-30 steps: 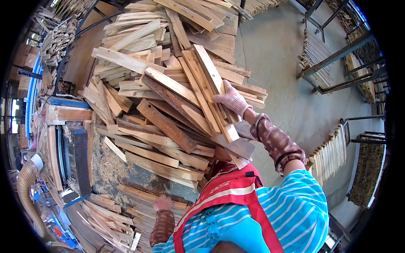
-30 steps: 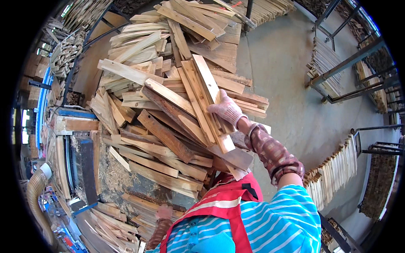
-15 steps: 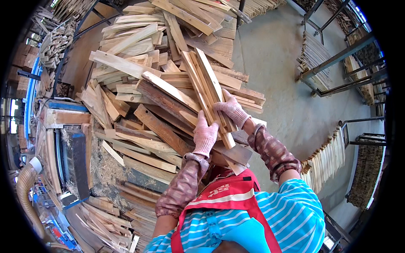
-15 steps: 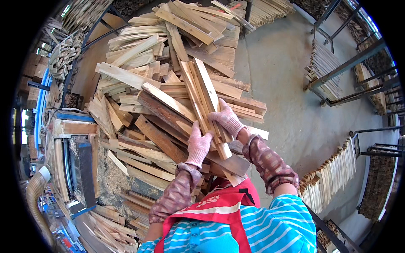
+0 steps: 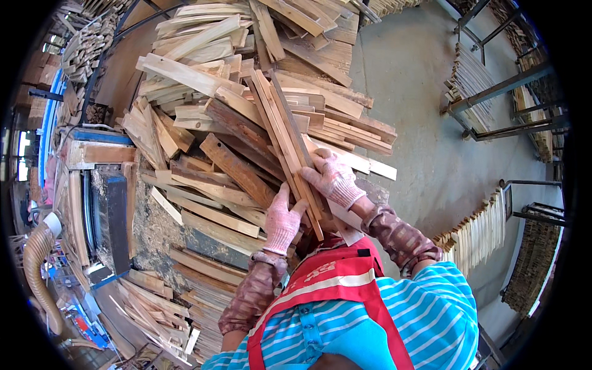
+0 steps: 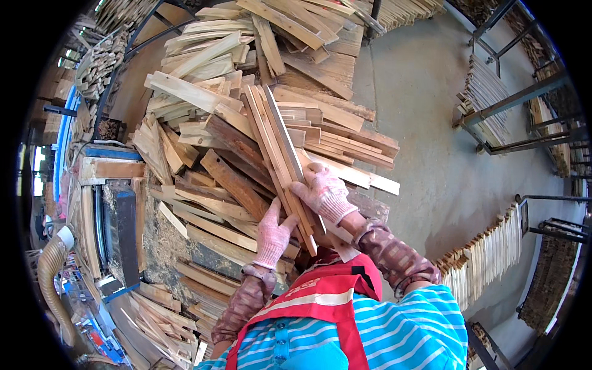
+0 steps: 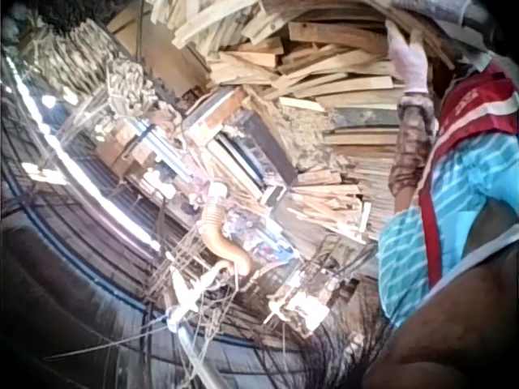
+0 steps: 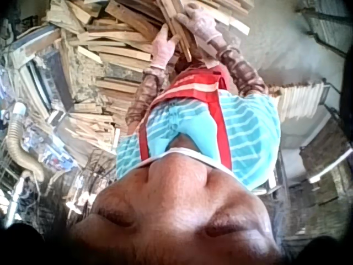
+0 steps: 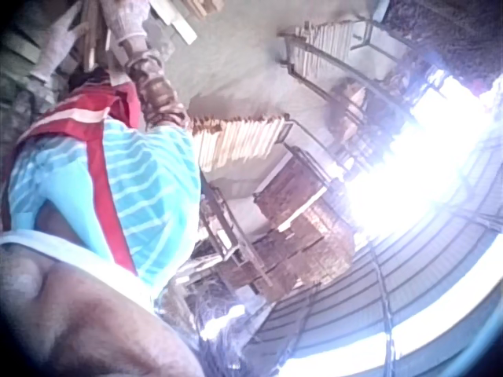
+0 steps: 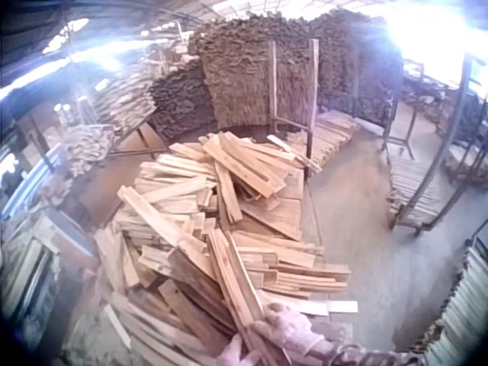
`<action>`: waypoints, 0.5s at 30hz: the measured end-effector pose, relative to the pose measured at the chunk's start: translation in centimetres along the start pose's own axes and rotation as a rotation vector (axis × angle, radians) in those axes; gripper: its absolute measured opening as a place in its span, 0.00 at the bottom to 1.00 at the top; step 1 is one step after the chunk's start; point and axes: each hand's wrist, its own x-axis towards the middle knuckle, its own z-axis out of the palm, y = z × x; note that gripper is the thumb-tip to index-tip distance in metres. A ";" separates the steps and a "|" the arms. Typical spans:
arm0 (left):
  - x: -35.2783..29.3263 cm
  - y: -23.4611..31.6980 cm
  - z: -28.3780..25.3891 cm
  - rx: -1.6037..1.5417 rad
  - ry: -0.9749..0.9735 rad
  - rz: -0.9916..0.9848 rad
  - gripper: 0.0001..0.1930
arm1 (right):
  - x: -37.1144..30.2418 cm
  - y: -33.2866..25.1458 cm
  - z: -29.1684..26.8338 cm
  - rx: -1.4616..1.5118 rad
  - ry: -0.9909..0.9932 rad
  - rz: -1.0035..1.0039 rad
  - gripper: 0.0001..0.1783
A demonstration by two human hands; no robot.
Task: The person sorts through a large pile of wooden planks on a workbench, picking up individual pieces and moving them to a nearby metal rack. The person wears gloves and an apron while handling the wood in a workshop setting.
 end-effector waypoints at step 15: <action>-0.9 -1.7 0.0 -0.044 0.111 0.054 0.29 | 1.7 -4.4 2.1 0.023 0.202 -0.096 0.61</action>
